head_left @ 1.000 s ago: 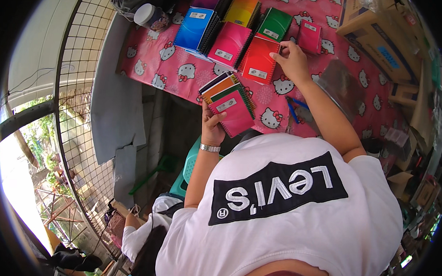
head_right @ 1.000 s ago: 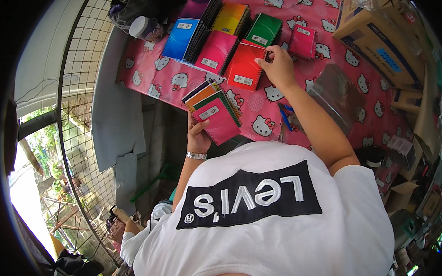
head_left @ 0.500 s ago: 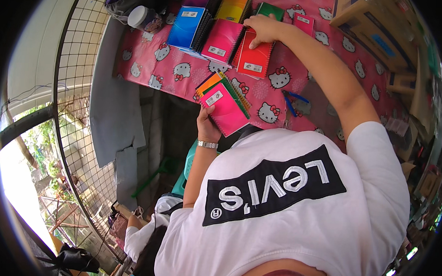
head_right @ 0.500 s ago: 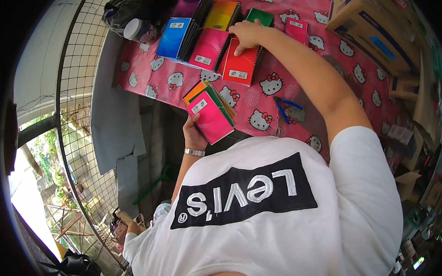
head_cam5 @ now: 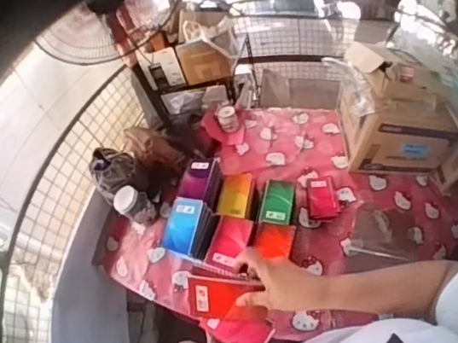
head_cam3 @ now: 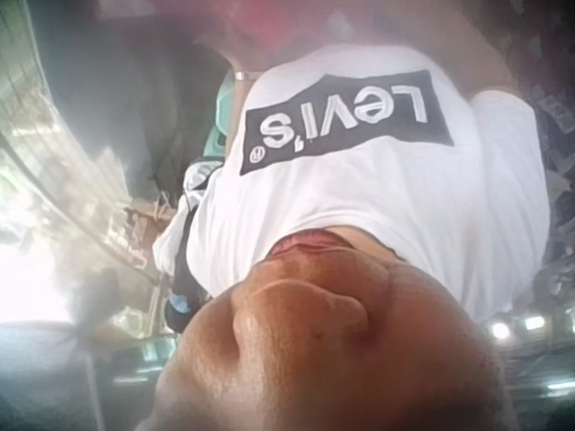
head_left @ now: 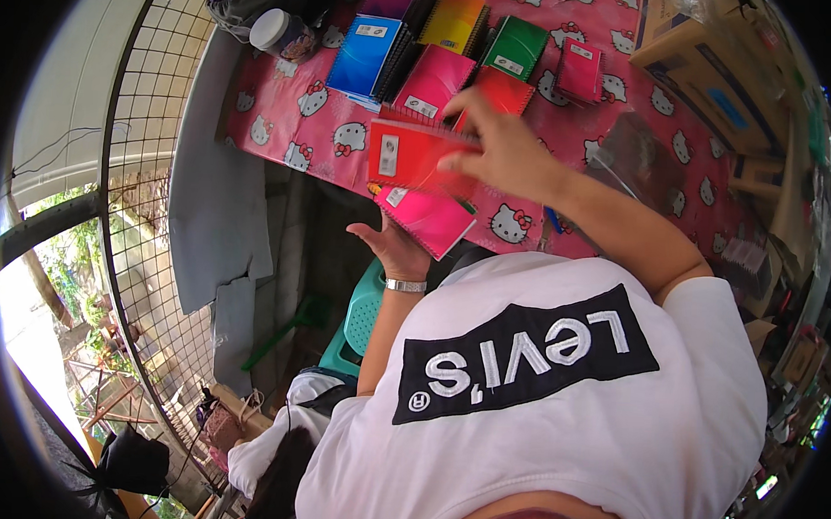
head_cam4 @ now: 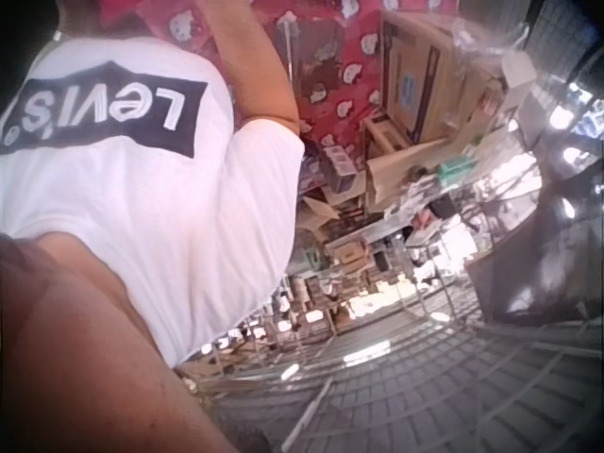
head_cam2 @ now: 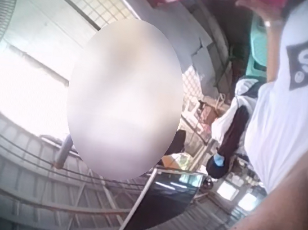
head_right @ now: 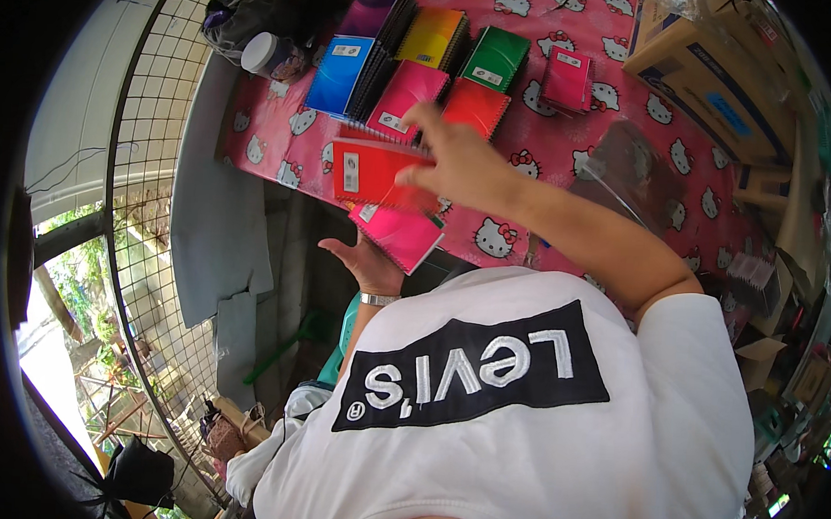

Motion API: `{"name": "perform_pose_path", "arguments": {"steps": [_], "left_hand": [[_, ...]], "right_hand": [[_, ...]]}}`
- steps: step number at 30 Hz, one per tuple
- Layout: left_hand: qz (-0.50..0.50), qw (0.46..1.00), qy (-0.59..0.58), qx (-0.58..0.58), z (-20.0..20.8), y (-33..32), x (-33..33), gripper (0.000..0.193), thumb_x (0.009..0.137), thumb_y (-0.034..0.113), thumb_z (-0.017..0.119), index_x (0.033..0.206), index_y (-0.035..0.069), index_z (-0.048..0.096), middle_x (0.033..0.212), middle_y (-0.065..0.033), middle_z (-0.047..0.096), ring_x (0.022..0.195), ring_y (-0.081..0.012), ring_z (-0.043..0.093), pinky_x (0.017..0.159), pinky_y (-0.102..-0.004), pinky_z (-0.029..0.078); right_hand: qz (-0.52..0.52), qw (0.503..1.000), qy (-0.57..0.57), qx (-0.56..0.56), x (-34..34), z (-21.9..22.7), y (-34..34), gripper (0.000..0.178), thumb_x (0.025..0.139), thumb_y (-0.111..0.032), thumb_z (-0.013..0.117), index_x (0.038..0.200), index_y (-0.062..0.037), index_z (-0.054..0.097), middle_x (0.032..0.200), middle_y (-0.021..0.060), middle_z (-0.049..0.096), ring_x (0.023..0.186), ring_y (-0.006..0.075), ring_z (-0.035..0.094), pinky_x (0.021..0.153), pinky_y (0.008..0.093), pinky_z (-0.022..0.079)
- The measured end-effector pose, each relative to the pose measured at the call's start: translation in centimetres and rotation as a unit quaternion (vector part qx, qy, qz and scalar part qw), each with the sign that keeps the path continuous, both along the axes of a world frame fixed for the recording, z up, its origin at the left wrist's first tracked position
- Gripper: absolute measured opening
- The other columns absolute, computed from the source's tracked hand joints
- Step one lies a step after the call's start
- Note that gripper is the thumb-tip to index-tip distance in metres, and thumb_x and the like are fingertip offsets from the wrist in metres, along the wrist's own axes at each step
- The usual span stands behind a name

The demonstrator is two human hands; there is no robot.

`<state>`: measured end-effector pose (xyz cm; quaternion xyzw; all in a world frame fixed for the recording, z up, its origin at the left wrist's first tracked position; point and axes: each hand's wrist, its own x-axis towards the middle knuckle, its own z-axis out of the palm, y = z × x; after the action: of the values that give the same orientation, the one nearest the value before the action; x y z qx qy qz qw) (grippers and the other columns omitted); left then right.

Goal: The person organizes several small spiral notebooks by color and places them into a clear plastic bag.

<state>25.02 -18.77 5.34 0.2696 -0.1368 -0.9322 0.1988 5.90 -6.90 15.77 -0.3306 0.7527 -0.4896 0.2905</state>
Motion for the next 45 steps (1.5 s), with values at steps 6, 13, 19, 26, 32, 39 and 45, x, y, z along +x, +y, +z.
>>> {"name": "perform_pose_path", "arguments": {"steps": [6, 13, 19, 26, 32, 39, 45], "left_hand": [[-0.09, 0.976, -0.104, -0.168, -0.6, -4.0, -1.1, 0.057, 0.083, 0.025, 0.066, 0.131, 0.004, 0.044, 0.125, -0.0119, 0.056, 0.113, -0.0276, 0.057, 0.096, -0.0438, 0.048], [-0.061, 0.991, -0.08, -0.09, -0.7, -4.2, 1.3, 0.059, 0.075, 0.01, 0.066, 0.131, 0.003, 0.045, 0.122, -0.0127, 0.058, 0.11, -0.0297, 0.058, 0.094, -0.0451, 0.05], [-0.044, 0.99, -0.102, -0.091, -2.8, -4.7, 3.4, 0.064, 0.077, 0.023, 0.068, 0.134, 0.005, 0.043, 0.127, -0.0123, 0.055, 0.115, -0.0301, 0.056, 0.097, -0.0469, 0.048], [0.003, 0.999, 0.047, -0.019, -1.3, -4.2, 0.5, 0.071, 0.081, 0.045, 0.064, 0.135, 0.006, 0.041, 0.13, -0.0118, 0.053, 0.117, -0.0309, 0.054, 0.098, -0.0481, 0.045], [-0.052, 0.991, -0.064, -0.107, -0.5, -5.5, 0.2, 0.063, 0.077, 0.027, 0.064, 0.132, 0.003, 0.043, 0.122, -0.0144, 0.058, 0.11, -0.032, 0.058, 0.096, -0.048, 0.047], [-0.033, 0.995, -0.064, -0.073, -1.4, -4.2, 1.7, 0.061, 0.077, 0.024, 0.062, 0.131, 0.002, 0.044, 0.121, -0.0147, 0.058, 0.11, -0.0321, 0.058, 0.095, -0.0499, 0.048], [-0.048, 0.989, -0.103, -0.098, -0.6, -3.4, 1.9, 0.062, 0.079, 0.029, 0.062, 0.132, 0.004, 0.042, 0.124, -0.0136, 0.057, 0.113, -0.032, 0.056, 0.097, -0.0499, 0.046]], "right_hand": [[0.025, 0.946, 0.32, 0.04, -10.3, -5.5, -8.2, 0.036, 0.077, -0.038, 0.073, 0.096, -0.0088, 0.064, 0.098, 0.0089, 0.058, 0.097, 0.0289, 0.059, 0.08, 0.0407, 0.047], [0.26, 0.828, 0.412, 0.278, -12.9, -6.0, -12.1, 0.053, 0.069, -0.039, 0.079, 0.11, -0.0123, 0.06, 0.128, 0.0077, 0.048, 0.128, 0.0283, 0.038, 0.095, 0.053, 0.036], [0.27, 0.898, 0.3, 0.172, -9.9, 0.6, -9.2, 0.052, 0.068, -0.028, 0.081, 0.107, -0.0074, 0.052, 0.08, 0.0154, 0.062, 0.083, 0.0351, 0.063, 0.077, 0.0422, 0.049], [0.105, 0.982, 0.141, 0.065, -0.3, 2.2, -6.3, 0.047, 0.083, -0.037, 0.068, 0.114, -0.0058, 0.051, 0.092, 0.0209, 0.063, 0.093, 0.0372, 0.063, 0.08, 0.0465, 0.048], [0.071, 0.942, 0.32, 0.069, -6.1, -1.6, -12.8, 0.031, 0.087, -0.028, 0.059, 0.109, -0.0077, 0.06, 0.108, 0.0144, 0.064, 0.104, 0.0314, 0.061, 0.081, 0.0451, 0.052], [0.137, 0.761, 0.634, 0.002, -9.2, -6.7, -15.1, 0.021, 0.086, -0.013, 0.053, 0.105, -0.0125, 0.062, 0.108, 0.0038, 0.061, 0.107, 0.0206, 0.059, 0.092, 0.0364, 0.047], [0.203, 0.744, 0.636, 0.03, -8.2, -3.8, -12.6, 0.009, 0.078, -0.011, 0.058, 0.081, -0.0103, 0.066, 0.083, 0.0043, 0.066, 0.086, 0.0206, 0.064, 0.083, 0.0354, 0.049]]}}
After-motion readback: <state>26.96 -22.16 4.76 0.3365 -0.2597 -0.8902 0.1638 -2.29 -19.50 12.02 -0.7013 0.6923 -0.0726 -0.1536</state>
